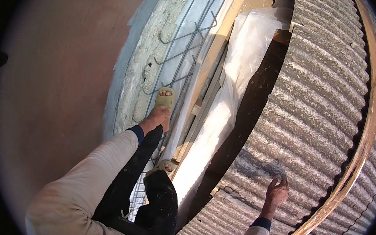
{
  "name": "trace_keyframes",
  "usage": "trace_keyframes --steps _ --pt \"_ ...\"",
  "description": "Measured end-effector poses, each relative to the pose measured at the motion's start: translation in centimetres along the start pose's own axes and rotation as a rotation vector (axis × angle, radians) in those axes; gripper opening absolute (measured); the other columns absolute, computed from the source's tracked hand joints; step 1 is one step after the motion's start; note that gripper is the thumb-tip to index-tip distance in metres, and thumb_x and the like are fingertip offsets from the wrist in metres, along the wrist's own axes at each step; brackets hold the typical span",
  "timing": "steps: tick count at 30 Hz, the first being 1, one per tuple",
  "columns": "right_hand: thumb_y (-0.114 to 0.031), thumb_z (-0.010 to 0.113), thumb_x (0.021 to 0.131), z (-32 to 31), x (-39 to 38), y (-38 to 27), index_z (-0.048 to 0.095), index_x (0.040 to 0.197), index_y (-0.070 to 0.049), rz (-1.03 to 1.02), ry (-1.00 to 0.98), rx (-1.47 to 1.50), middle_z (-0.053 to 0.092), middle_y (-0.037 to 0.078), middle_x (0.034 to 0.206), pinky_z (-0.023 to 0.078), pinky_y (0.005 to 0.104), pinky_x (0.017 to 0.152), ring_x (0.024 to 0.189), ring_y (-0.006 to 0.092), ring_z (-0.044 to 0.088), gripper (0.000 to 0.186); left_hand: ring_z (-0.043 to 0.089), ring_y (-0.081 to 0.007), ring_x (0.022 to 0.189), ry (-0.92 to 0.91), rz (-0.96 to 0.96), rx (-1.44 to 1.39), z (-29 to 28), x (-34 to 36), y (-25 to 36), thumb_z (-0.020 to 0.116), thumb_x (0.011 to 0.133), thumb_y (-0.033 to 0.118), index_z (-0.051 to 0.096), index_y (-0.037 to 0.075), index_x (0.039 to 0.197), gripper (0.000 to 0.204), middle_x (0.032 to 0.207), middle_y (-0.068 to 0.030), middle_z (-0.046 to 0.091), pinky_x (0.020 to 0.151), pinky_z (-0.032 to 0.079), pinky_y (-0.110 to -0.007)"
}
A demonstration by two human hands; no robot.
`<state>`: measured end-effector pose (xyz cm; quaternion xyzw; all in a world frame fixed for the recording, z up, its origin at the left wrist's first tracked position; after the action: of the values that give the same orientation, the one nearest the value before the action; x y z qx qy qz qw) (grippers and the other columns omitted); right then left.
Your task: The person places and adjusts metal rebar ties along a roof ridge, aligning them with wooden supports and a plastic sheet. The person walks along the ridge, positions the rebar, and secures it by hand. Another worker is visible nearby on the roof.
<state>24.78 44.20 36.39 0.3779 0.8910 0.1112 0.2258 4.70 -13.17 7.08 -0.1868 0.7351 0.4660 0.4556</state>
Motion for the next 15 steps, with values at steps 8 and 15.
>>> trace_keyframes --steps 8,15 --pt "-0.078 0.03 0.106 3.5 19.4 -3.0 0.021 0.173 -0.012 0.124 0.434 -0.098 0.012 0.019 0.18 0.011 0.0636 0.132 0.162 0.0542 0.007 0.094 0.067 -0.0234 0.113 -0.007 -0.002 -0.687 2.0 23.0 14.3 0.067 0.104 0.028 0.069 0.003 0.133 0.038 0.125 -0.0111 0.074 0.101 0.052 -0.039" --pt "-0.082 0.032 0.102 4.5 19.1 -2.4 0.027 0.172 -0.014 0.043 0.604 -0.074 0.024 0.018 0.177 0.016 0.0628 0.131 0.162 0.0506 0.014 0.097 0.065 -0.0179 0.097 0.04 0.007 -0.715 0.8 29.8 22.9 0.067 0.103 0.025 0.071 0.002 0.119 0.028 0.104 -0.0069 0.071 0.093 0.051 -0.034"
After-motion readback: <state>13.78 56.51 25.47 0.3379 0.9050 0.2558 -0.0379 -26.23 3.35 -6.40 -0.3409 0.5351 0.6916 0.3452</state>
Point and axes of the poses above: each hand's wrist, its own x-axis towards the middle knuckle, its own z-axis out of the palm, y = z × x, the point moved 1 cm from there along x, towards the middle knuckle
